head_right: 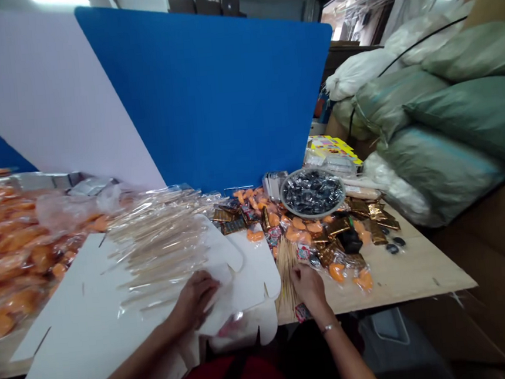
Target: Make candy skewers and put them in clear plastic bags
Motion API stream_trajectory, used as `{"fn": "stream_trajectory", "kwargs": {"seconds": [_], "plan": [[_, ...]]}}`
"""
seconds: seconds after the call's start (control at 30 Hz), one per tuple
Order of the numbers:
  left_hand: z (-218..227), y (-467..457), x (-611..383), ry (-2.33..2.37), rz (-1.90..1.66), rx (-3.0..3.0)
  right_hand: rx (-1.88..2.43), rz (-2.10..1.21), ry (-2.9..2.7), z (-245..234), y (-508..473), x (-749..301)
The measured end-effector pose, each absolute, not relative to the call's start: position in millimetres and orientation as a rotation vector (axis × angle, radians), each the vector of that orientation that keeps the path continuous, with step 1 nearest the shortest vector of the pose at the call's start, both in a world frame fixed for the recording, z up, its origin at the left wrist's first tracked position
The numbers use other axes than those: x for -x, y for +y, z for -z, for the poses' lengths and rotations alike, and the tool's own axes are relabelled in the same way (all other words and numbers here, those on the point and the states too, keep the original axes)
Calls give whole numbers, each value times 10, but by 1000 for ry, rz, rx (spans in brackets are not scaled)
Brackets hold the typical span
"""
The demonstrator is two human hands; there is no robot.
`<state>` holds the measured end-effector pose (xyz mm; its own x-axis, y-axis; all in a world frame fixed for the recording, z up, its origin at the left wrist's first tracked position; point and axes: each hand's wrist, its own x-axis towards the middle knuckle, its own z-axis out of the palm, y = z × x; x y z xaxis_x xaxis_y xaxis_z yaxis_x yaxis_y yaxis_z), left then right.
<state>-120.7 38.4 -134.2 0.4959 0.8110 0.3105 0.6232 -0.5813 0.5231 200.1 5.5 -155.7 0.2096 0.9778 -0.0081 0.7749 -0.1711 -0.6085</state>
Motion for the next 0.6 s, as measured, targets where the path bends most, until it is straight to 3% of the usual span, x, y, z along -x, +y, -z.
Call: {"fn": "stream_trajectory", "kwargs": {"seconds": [0.23,0.43,0.6], "plan": [[1433,1052,1363,1336,-943,-2370,2238,-630,-1522,1761,320,-2166],[1391,924,1397,1215,-975,-2609,2125,-855,-1507,1852,383,-2327],[1383,824,1413,1177,-986,-2623,2119,-837,-1470,1849,415,-2328]]}}
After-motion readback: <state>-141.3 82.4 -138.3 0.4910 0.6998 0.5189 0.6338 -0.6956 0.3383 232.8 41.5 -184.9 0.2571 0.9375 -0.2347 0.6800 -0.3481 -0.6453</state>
